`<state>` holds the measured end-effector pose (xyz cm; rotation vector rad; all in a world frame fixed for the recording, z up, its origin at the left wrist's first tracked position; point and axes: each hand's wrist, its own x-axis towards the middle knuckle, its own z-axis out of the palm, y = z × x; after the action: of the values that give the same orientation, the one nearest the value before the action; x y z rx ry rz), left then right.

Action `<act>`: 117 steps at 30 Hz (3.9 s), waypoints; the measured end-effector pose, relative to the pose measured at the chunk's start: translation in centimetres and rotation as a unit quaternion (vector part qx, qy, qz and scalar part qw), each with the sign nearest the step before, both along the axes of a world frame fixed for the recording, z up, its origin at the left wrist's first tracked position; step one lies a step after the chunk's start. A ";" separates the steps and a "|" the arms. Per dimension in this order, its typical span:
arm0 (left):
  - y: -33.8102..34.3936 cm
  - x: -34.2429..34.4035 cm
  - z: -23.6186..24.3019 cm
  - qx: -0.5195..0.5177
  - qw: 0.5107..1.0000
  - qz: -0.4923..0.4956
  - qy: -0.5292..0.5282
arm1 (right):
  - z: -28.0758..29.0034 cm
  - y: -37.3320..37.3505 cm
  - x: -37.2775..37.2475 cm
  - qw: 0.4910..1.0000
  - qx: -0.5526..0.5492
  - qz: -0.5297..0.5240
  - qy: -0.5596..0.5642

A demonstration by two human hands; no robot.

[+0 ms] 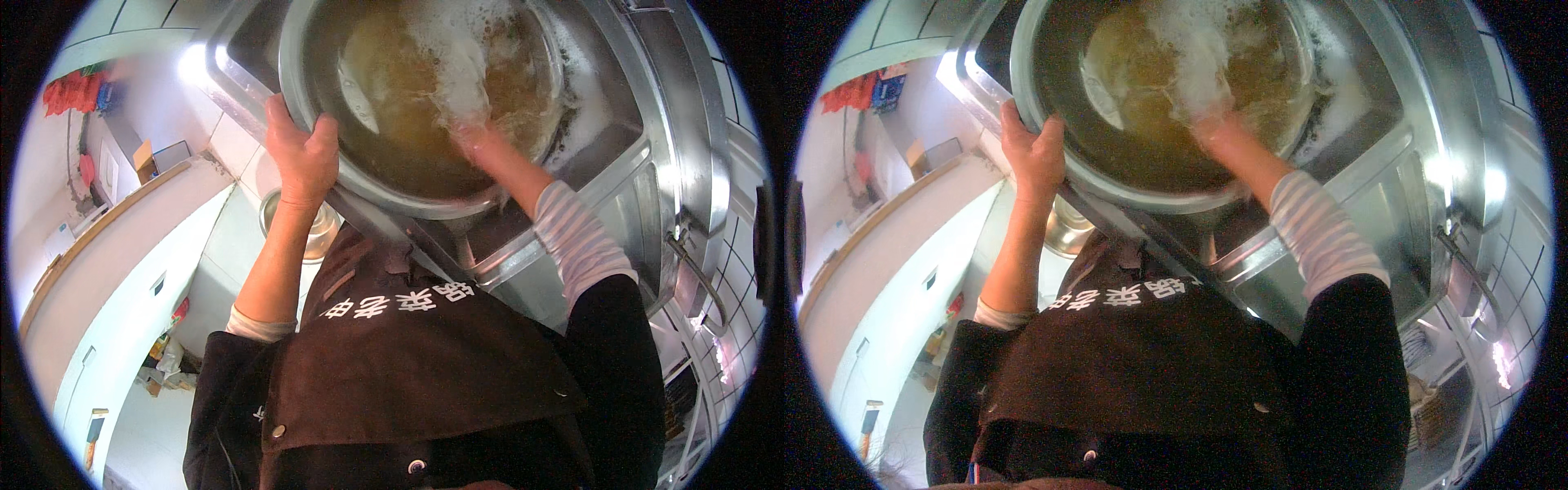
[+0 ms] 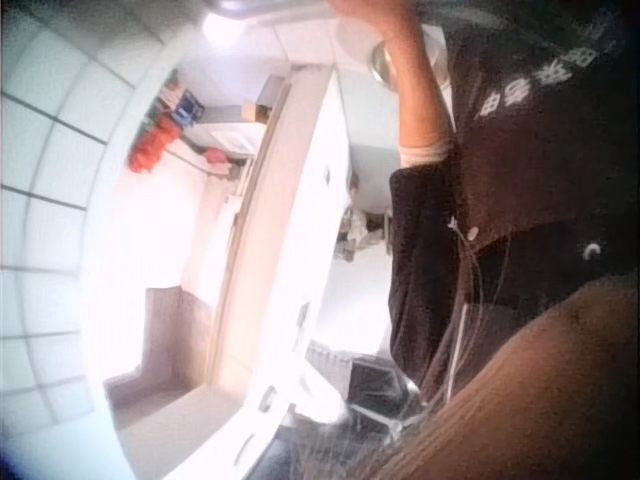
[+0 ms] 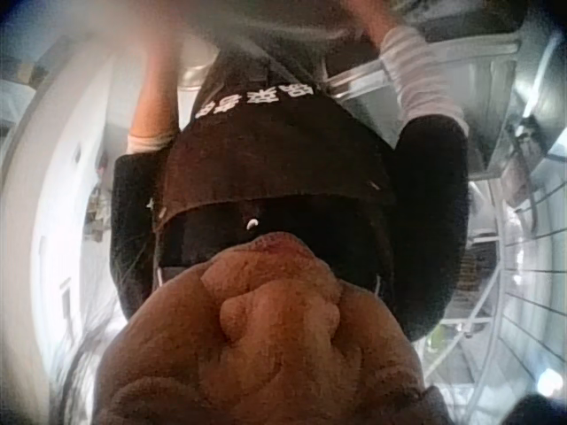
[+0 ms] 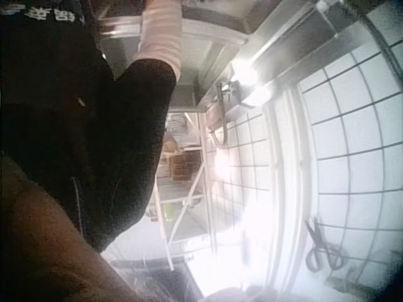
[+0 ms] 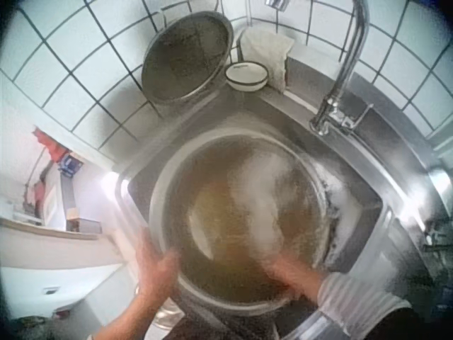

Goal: The person washes a large metal bowl in a kitchen sink using a scrubbing pad and water, then dries it with a cloth. The person repeats the process with a second metal bowl.

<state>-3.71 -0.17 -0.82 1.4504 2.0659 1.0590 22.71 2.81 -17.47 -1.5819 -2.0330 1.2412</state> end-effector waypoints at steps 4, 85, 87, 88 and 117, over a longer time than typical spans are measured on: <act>-0.5 0.6 0.0 -0.017 0.999 0.015 -0.032 | 6.0 -0.3 -5.8 0.946 -0.174 0.196 -0.191; 9.2 3.8 26.4 -0.098 0.919 -0.291 0.248 | 32.0 -2.1 0.2 0.804 0.518 -0.261 0.129; 8.4 3.3 26.4 -0.099 0.929 -0.263 0.241 | 30.3 1.1 1.2 0.807 0.501 -0.273 0.155; 8.0 2.9 26.4 -0.096 0.935 -0.249 0.234 | 29.5 2.1 2.1 0.824 0.431 -0.305 0.205; 12.6 -3.6 16.8 -0.051 0.877 -0.478 -0.003 | 29.8 6.7 1.6 0.866 0.206 -0.414 0.188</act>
<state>-7.36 12.42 15.99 2.0298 1.0660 0.5103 24.28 9.48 12.35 -1.5560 -1.0565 0.6453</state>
